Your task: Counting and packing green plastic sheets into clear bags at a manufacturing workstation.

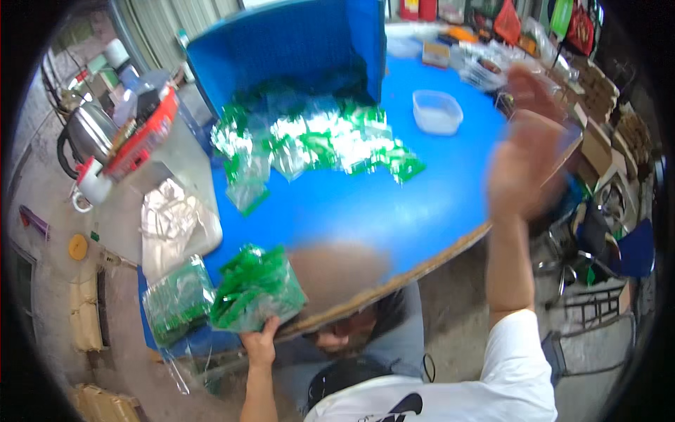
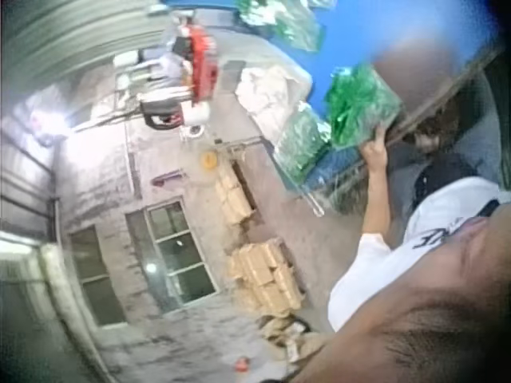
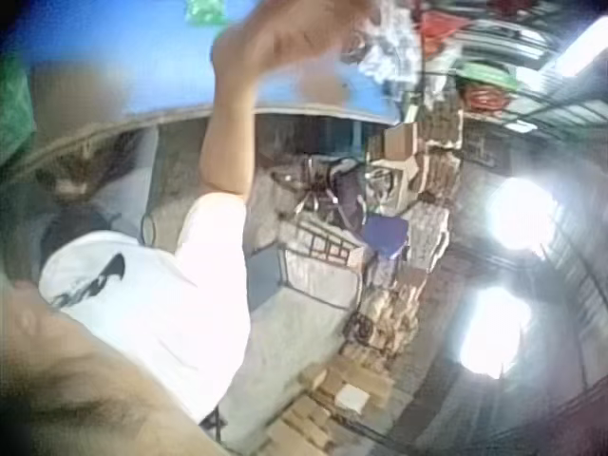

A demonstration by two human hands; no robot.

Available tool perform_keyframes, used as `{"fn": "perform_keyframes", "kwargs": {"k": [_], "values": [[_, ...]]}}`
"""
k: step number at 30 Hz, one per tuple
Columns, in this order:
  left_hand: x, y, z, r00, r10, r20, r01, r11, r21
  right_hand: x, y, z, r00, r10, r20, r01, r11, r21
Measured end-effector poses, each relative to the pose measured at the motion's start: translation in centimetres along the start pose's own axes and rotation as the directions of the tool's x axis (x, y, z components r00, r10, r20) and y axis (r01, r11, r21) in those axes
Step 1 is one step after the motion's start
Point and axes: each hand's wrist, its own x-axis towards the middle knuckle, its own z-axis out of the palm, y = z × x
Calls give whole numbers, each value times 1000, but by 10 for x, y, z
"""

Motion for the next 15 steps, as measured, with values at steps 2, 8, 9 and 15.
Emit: {"fn": "perform_keyframes", "kwargs": {"k": [2,8,9,15], "values": [[2,11,23,1000,-17,-24,13,991,-134,-10,55,61,769,423,479,-518,852,78],[4,-20,25,994,-39,99,57,979,-196,-148,165,171,403,557,726,-118,818,-563],[4,-19,27,995,-46,93,69,959,-273,-152,167,191,373,634,677,-145,761,-632],[1,-17,32,994,-77,74,96,947,-306,-206,152,207,302,720,625,34,647,-762]]}}
